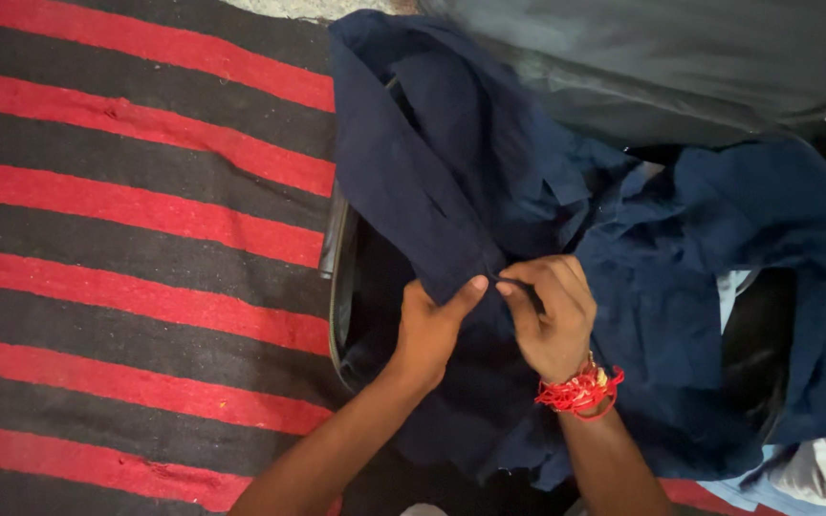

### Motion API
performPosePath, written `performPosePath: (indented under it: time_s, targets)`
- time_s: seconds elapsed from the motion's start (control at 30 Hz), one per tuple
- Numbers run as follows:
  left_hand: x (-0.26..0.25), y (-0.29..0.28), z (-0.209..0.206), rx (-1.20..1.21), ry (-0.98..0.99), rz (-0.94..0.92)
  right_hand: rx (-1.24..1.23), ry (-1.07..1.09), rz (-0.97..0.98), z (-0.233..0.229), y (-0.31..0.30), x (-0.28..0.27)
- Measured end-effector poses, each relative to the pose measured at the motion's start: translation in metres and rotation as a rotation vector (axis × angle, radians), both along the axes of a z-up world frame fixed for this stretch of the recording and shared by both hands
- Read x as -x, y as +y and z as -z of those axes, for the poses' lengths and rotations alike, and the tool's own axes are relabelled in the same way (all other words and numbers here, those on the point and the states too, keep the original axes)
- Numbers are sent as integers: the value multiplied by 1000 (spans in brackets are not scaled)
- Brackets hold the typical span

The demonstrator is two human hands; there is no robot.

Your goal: The person packs a suitcase by placing folded shirts and trousers inside, then lifts a blue long-sleeved shirt to button it while it is inside the suitcase before folding it further.

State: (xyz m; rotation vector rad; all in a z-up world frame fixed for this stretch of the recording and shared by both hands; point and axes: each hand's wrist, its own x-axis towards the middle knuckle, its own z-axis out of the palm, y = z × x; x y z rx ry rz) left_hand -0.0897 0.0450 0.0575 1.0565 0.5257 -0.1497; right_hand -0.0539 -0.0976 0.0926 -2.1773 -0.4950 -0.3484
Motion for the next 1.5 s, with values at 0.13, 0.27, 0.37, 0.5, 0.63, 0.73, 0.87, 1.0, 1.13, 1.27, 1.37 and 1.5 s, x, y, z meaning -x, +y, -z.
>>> performPosePath:
  time_s: [0.13, 0.27, 0.37, 0.5, 0.63, 0.73, 0.87, 1.0, 1.13, 1.27, 1.37, 1.5]
  targets:
    - [4, -1, 3, -156, -60, 2, -76, 195, -45, 16, -2, 0]
    - [5, 1, -1, -133, -86, -7, -158, 277, -134, 30, -7, 1]
    - [3, 5, -2, -144, -97, 31, -221, 416, -139, 39, -11, 5]
    - [4, 8, -1, -219, -107, 87, -342, 583, -67, 43, -13, 8]
    - [6, 9, 0, -160, -136, 69, -363, 582, -49, 39, -9, 10]
    - [5, 10, 1, -183, -154, 66, -339, 486, -84, 36, -6, 11]
    - [5, 8, 5, -83, -113, 49, -302, 560, -18, 42, -8, 12]
    - [6, 8, 8, -10, -108, 46, -392, 706, -163, 55, -15, 6]
    - [8, 9, 9, -20, -73, 40, -427, 752, -271, 59, -19, 2]
    - [7, 9, 11, 55, -85, 35, -402, 743, -289, 57, -20, 1]
    - [6, 10, 9, 100, -43, 30, -388, 731, -281, 58, -20, 1]
    - [6, 11, 6, 107, -25, 27, -429, 748, -231, 63, -19, 1]
